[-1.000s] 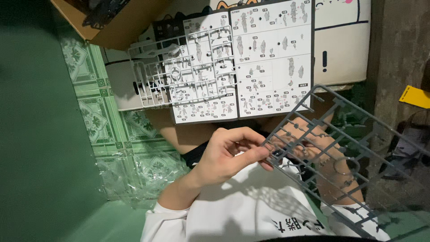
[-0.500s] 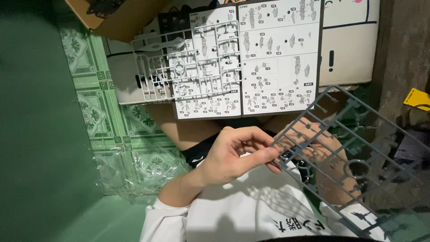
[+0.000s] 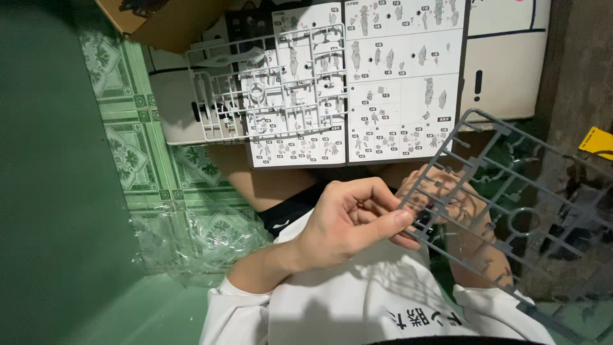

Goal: The person cuts plastic components from a model kit runner using nippers, references an assembly manual, and joins small pieces together by hand while sitting on a tiled floor.

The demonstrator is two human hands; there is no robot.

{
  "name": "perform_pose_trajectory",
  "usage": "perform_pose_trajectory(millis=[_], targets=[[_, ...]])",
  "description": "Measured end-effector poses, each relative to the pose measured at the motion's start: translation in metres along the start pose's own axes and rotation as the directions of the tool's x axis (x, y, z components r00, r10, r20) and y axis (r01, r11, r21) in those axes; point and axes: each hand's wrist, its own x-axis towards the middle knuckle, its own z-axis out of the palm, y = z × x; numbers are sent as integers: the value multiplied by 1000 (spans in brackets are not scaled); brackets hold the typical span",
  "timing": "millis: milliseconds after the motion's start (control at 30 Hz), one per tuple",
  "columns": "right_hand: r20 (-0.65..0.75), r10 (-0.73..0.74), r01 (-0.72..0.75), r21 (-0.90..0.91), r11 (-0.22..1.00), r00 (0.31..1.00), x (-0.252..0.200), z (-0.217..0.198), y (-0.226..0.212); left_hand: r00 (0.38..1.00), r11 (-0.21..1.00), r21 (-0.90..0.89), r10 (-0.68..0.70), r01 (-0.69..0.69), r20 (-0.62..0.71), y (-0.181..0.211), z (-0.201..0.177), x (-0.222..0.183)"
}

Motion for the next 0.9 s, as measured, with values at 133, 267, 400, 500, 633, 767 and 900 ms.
perform_pose_trajectory(millis=[133, 267, 400, 500, 633, 767, 900], targets=[[37, -80, 82, -58, 995, 996, 104, 50, -66, 1000, 1000, -9, -10, 10, -6, 5, 3, 0], [36, -112, 116, -118, 986, 993, 99, 56, -78, 1000, 999, -19, -25, 25, -4, 11, 6, 1], [-129, -44, 25, -143, 989, 991, 128, 71, -104, 999, 998, -30, -48, 47, -1, 18, 8, 3], [6, -50, 50, -187, 981, 999, 149, 75, -113, 998, 997, -37, -64, 64, 4, 23, 10, 4], [-3, -92, 92, -68, 993, 996, 90, 51, -68, 996, 995, -43, -88, 89, 14, 29, 11, 7], [-245, 270, -239, 151, 959, 931, 102, 70, -96, 995, 994, -46, -102, 103, 20, 33, 10, 8], [-264, 240, -203, 159, 966, 934, 102, 71, -94, 994, 993, -51, -103, 105, 45, 32, 8, 7]])
